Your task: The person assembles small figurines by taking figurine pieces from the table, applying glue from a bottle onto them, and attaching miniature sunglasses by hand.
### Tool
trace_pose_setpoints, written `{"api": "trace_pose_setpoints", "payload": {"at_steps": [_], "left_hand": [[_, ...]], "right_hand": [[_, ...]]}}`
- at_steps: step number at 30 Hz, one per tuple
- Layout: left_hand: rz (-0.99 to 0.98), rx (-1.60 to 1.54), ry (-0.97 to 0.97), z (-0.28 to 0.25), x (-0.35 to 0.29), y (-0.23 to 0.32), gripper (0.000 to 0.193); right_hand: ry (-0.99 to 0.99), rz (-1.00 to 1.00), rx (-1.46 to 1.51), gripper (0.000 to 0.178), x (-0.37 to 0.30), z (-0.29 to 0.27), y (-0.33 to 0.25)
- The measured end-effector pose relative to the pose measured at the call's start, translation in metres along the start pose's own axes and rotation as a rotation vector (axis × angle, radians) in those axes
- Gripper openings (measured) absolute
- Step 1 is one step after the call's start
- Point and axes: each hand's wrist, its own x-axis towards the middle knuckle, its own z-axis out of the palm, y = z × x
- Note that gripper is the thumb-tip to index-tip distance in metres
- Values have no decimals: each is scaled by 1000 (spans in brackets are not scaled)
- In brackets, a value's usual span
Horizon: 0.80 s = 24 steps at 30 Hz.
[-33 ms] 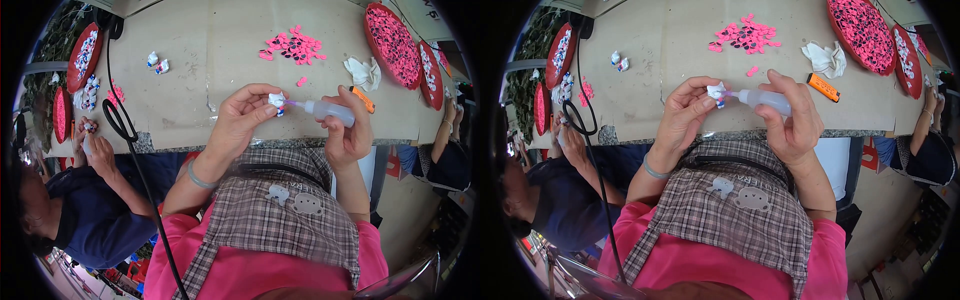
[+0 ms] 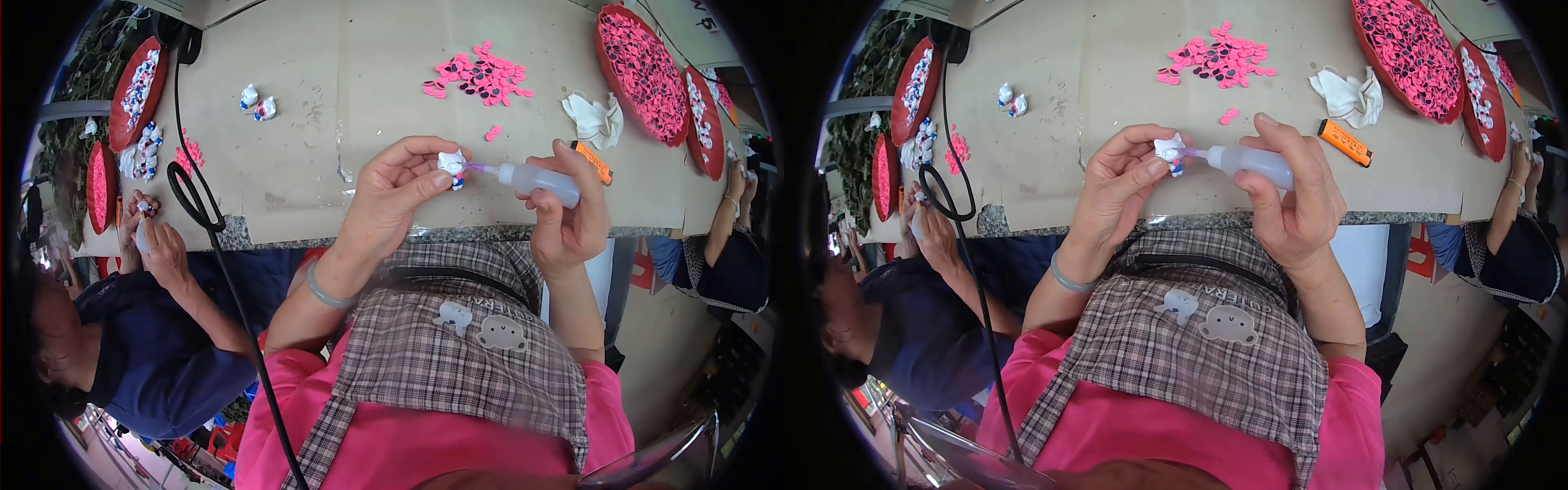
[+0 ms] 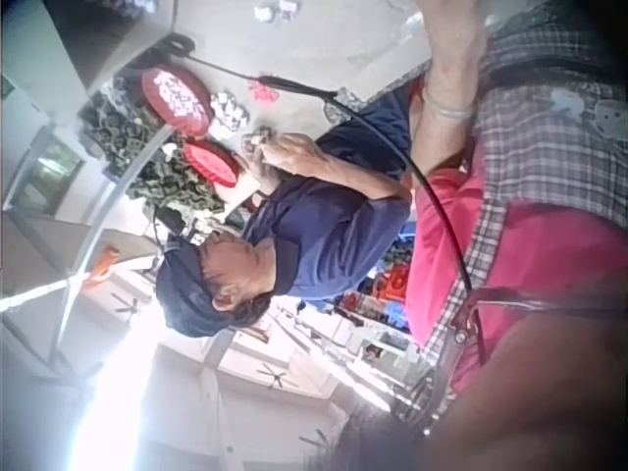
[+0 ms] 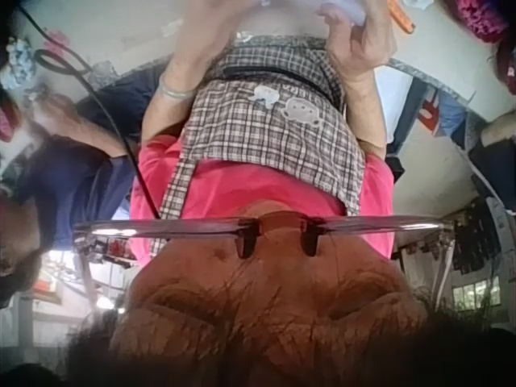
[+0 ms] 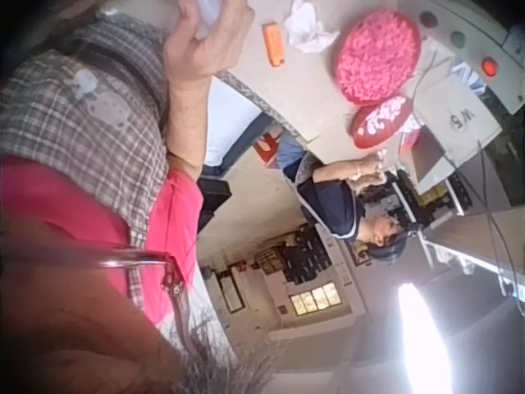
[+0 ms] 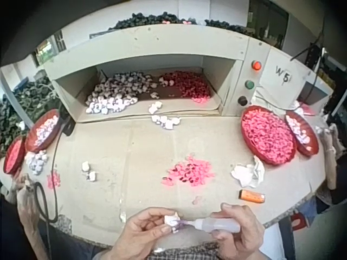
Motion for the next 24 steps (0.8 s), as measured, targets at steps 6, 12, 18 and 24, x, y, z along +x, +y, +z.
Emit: {"api": "trace_pose_setpoints", "payload": {"at_steps": [6, 12, 18, 24], "left_hand": [[-10, -39, 61, 3, 1, 0, 29], [17, -6, 87, 2, 2, -1, 28], [14, -3, 76, 5, 4, -3, 30], [-13, -71, 11, 2, 2, -2, 31]], "right_hand": [[-4, 0, -34, 38, 0, 0, 0], [-13, -24, -44, 38, 0, 1, 2], [-3, 56, 78, 38, -2, 4, 6], [89, 176, 221, 39, 0, 3, 3]]}}
